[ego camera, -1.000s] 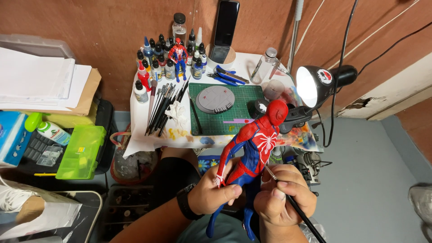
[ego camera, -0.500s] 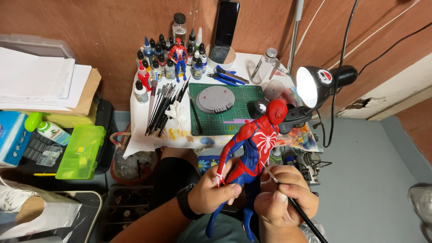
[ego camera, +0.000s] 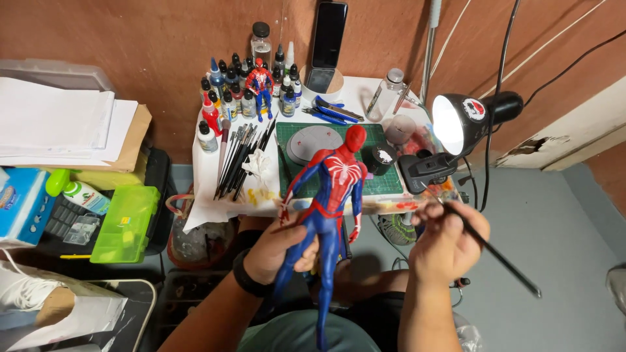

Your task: Painting fine white lines and details on a Spider-Man action figure using a small paintbrush at a workbench.

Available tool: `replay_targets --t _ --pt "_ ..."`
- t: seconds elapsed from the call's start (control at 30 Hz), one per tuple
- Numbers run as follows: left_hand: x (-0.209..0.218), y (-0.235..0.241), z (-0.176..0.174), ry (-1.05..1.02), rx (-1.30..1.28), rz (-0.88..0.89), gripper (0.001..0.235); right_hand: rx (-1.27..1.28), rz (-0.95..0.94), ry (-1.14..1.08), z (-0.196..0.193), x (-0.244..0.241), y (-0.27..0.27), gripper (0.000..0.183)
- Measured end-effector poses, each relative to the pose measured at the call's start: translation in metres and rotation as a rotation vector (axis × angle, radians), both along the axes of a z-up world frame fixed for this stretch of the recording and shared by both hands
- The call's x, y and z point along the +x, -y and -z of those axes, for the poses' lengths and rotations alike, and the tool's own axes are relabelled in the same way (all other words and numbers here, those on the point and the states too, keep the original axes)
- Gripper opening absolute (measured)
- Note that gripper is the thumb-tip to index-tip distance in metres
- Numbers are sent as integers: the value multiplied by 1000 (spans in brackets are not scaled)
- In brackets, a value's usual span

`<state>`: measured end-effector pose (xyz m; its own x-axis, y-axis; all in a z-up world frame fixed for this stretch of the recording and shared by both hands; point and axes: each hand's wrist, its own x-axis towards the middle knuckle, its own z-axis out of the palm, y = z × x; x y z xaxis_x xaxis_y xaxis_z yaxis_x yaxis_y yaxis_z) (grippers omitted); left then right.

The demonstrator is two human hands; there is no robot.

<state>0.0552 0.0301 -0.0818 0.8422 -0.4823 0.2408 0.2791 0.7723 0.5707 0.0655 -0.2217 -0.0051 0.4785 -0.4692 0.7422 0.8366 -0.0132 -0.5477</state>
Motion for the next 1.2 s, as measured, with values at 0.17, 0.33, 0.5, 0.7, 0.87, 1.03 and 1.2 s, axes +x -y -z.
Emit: replay_targets --t 0.17,0.33,0.5,0.7,0.87,1.03,1.2 --pt "7 -17 0 -6 -40 52 33 -218 139 -142 23 66 26 11" --pt "21 -22 30 -38 -64 103 36 -369 245 -267 42 108 33 10" --pt "18 -30 -17 7 -67 150 44 -444 300 -284 38 118 27 9" --pt "24 -30 -4 8 -37 164 47 -483 310 -292 38 119 24 9" --pt "20 -33 -25 3 -27 184 51 -522 335 -307 35 119 24 9" --pt "34 -34 39 -3 13 215 53 -520 320 -324 35 113 30 8" --pt "29 -42 17 13 59 202 53 -118 51 -237 12 76 21 9"
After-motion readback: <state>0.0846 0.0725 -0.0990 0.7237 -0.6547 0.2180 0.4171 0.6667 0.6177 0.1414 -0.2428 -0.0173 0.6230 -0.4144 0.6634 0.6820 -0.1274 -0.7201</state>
